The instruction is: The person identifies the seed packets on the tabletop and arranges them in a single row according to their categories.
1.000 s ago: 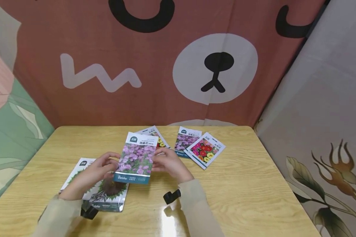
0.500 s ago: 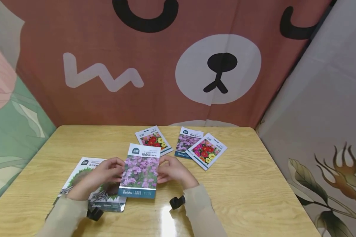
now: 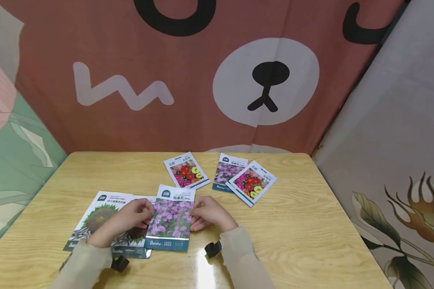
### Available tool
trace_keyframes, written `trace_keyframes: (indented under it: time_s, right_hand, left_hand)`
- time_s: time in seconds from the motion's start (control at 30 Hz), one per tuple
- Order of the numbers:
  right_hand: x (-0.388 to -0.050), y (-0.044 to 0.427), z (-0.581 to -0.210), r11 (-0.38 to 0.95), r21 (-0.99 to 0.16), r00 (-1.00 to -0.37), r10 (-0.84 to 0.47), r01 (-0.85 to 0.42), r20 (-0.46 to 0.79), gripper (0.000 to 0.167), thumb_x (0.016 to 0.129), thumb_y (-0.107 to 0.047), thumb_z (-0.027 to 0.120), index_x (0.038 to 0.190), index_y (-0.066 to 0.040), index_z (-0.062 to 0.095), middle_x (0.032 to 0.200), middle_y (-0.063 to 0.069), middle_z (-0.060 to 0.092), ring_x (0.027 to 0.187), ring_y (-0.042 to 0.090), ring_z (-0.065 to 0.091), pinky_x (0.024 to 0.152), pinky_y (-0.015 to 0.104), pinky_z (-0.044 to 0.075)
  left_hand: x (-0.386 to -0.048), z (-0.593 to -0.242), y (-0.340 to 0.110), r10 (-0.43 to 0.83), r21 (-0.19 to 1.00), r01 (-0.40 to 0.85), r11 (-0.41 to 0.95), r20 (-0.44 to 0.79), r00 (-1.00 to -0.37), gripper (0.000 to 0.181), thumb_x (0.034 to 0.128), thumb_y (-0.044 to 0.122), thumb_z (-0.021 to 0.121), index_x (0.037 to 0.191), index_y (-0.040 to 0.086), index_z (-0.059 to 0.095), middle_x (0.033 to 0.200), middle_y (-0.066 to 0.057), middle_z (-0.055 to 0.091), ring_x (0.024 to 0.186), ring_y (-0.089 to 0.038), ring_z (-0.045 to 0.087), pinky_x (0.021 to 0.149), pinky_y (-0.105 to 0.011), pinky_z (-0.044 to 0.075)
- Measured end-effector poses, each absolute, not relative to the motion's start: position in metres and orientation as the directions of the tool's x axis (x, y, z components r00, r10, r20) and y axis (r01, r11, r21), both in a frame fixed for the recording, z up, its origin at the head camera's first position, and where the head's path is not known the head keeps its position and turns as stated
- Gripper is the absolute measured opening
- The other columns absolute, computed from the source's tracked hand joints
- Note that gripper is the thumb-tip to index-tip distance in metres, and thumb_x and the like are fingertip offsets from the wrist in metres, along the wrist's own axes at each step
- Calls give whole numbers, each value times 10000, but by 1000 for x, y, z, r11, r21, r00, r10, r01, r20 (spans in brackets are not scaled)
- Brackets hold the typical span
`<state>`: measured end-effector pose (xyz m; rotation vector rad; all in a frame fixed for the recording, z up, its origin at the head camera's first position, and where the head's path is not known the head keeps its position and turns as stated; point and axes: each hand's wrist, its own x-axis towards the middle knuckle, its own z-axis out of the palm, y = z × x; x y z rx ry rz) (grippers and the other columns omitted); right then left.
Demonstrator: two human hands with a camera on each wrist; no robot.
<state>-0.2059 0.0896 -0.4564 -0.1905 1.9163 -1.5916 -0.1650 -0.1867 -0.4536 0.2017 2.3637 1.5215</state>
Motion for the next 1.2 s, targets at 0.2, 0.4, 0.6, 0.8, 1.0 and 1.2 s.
trace_keyframes:
  time_s: [0.2, 0.4, 0.6, 0.8, 1.0, 1.2]
  right_hand:
    - [-207, 85, -459, 274, -923, -825, -427, 272, -370, 136, 982, -26, 592, 1083, 63, 573, 754, 165, 673, 554, 176, 679, 571, 316, 611]
    - [-209, 83, -462, 288, -925, -854, -385, 249, -350, 165, 987, -32, 597, 1121, 59, 564, 765, 144, 669, 567, 162, 674, 573, 310, 610]
    - [-209, 84, -463, 298, -925, -855, -390, 236, -344, 184, 992, -38, 601, 1136, 71, 565, 772, 149, 668, 572, 158, 671, 586, 319, 613]
    - [-209, 83, -463, 308, -923, -855, -390, 231, -343, 180, 981, -36, 607, 1126, 68, 581, 775, 147, 665, 561, 158, 660, 565, 306, 604]
    - [-209, 81, -465, 319, -919, -867, -359, 233, -345, 173, 961, -19, 618, 1114, 56, 586, 730, 132, 654, 516, 145, 635, 518, 281, 586]
    - [-207, 79, -466, 336, -915, -879, -336, 224, -338, 162, 946, -3, 620, 1093, 48, 574, 695, 124, 640, 483, 143, 616, 491, 276, 575]
  left_hand:
    - [-171, -459, -186, 234, 895, -43, 444, -162, -959, 101, 1012, 29, 559, 1026, -55, 612, 788, -86, 634, 713, -189, 647, 657, -336, 605]
    - [-177, -462, -184, 185, 872, 6, 490, -97, -978, 97, 999, 35, 583, 1014, -35, 649, 773, -55, 649, 681, -169, 638, 640, -310, 593]
    - [-176, -462, -184, 168, 829, 41, 558, -65, -984, 88, 990, 54, 613, 1036, -6, 657, 739, -15, 650, 625, -164, 611, 594, -318, 548]
    - [-169, -455, -179, 150, 802, 24, 597, -82, -985, 91, 985, 56, 628, 1058, 1, 629, 734, -9, 652, 609, -156, 605, 570, -322, 530]
    - [-166, -452, -174, 133, 791, 5, 612, -96, -986, 119, 962, 32, 646, 1066, -15, 613, 697, -6, 647, 582, -146, 595, 535, -309, 500]
    - [-165, -453, -170, 127, 769, 19, 639, -81, -989, 120, 949, 26, 660, 1052, -32, 639, 679, 5, 639, 566, -128, 592, 532, -290, 482]
